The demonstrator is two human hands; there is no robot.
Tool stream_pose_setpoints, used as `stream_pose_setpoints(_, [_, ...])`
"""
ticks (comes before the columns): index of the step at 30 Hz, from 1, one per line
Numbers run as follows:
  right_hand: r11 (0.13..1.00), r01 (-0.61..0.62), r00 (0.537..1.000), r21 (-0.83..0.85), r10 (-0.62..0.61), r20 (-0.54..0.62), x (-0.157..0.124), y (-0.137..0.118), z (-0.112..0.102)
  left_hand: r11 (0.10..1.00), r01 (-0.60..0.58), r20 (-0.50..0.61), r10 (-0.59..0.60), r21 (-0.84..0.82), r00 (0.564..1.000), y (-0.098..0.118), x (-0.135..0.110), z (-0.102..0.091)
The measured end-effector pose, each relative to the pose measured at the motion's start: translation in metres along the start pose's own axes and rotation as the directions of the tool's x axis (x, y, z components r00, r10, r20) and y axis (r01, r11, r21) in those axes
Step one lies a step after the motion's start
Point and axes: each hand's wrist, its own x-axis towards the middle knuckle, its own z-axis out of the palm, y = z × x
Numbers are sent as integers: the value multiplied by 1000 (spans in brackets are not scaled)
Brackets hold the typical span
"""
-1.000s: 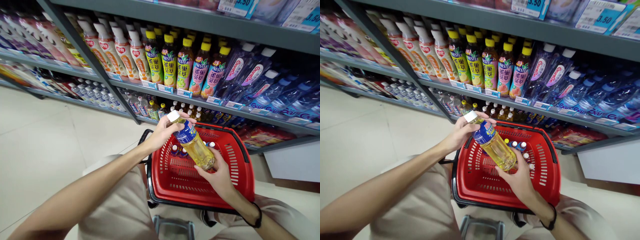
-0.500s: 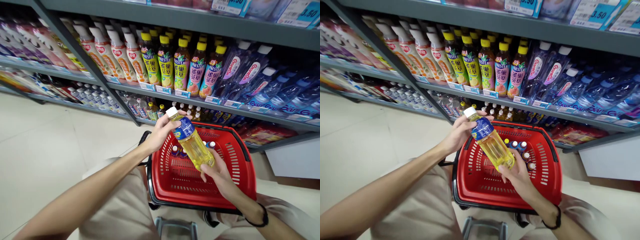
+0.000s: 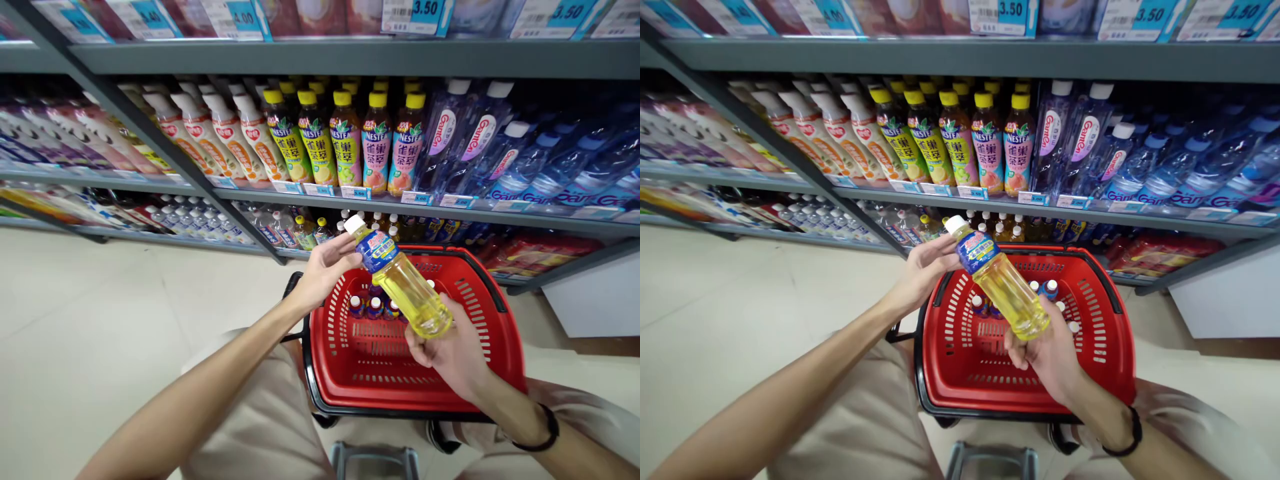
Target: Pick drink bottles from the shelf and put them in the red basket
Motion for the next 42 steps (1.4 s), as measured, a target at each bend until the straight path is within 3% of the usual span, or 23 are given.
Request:
stream_pose_setpoints(3, [999, -35, 998, 24, 36, -42, -2, -1, -3, 999, 15, -25, -13, 51, 1000, -3, -1, 3])
stream_pose_setpoints(7, [993, -111, 993, -27, 111, 25, -4, 1, -5, 998, 13, -54, -9, 68, 998, -5, 0, 7])
stream_pose_setpoints(14, [969, 122, 992, -213, -119, 28, -6, -4, -9, 1000, 24, -91, -24, 1, 996, -14, 6, 10])
stream_pose_setpoints(17, [956, 166, 986, -244, -155, 62, -7, -6, -10, 999, 38, -124, -40, -19, 992, -17, 9, 9])
stream_pose_setpoints(26, [969, 94, 986, -230, -58, 156, -10, -7, -8, 997, 65, -160, -69, -31, 985, -18, 13, 4])
stream_pose_setpoints(31, [977, -11, 993, -213, 35, 111, -10, -8, -7, 995, 91, -169, -84, 36, 982, -18, 13, 4])
stream_pose_setpoints(34, [958, -59, 994, -279, 81, 69, -3, -6, -7, 991, 50, -154, -30, 125, 988, -15, 14, -1])
stream_pose_setpoints(37, [898, -92, 988, -431, 137, 75, 5, -5, -8, 965, -34, -136, 72, 261, 988, -9, 16, -9])
stream_pose_setpoints(39, [807, -50, 982, -588, 147, 118, 7, -4, -9, 936, -73, -120, 120, 343, 985, -6, 16, -15])
stream_pose_setpoints(41, [609, 49, 976, -791, 140, 169, 3, -4, -9, 897, -106, -75, 153, 429, 985, -5, 14, -16])
stream_pose_setpoints(42, [435, 114, 972, -893, 137, 191, 1, -4, -10, 867, -131, -29, 165, 482, 986, -5, 11, -15])
